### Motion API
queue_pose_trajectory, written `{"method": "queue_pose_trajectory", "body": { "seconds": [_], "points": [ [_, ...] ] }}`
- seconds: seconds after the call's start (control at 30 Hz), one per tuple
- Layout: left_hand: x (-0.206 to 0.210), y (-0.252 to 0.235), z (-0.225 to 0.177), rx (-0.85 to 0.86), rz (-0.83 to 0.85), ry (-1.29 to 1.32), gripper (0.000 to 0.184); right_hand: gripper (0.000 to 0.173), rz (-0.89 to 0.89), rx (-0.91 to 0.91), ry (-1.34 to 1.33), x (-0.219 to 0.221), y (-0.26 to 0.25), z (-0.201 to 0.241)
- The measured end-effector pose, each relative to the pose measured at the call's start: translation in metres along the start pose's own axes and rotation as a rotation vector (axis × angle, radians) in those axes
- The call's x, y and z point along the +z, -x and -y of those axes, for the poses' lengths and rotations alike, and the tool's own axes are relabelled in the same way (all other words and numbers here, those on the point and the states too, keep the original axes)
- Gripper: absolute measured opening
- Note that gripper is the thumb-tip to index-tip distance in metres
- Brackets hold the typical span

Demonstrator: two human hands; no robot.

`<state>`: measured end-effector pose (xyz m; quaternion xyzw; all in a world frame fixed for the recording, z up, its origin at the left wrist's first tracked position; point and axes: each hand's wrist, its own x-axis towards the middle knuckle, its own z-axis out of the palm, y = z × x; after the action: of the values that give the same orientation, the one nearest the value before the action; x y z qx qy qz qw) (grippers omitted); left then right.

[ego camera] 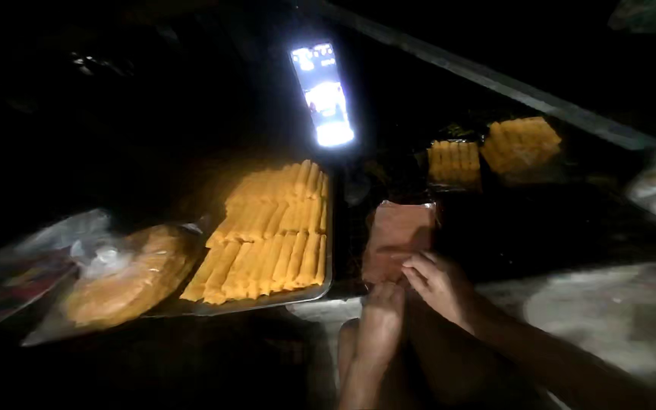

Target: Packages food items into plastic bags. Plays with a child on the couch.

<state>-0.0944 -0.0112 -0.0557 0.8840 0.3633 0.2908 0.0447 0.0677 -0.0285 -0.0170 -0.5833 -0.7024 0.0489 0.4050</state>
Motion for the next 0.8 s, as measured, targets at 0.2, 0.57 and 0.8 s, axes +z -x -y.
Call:
{"method": "queue_pose_trajectory", "body": {
  "seconds": [0.2,0.57,0.8],
  "points": [
    [0.009,-0.012,-0.004,0.001,0.052,-0.118,0.004,0.017,-0.066,-0.121,0.003,0.012,0.003,-0.005],
    [0.010,-0.009,0.007,-0.063,-0.017,-0.049,0.006,0.068,0.203,0.024,-0.148,-0.009,0.024,-0.035],
    [-0.016,0.003,-0.006,0.052,-0.045,-0.048,0.012,0.065,0.143,-0.093,-0.124,0.004,0.029,-0.028]
  ]
}}
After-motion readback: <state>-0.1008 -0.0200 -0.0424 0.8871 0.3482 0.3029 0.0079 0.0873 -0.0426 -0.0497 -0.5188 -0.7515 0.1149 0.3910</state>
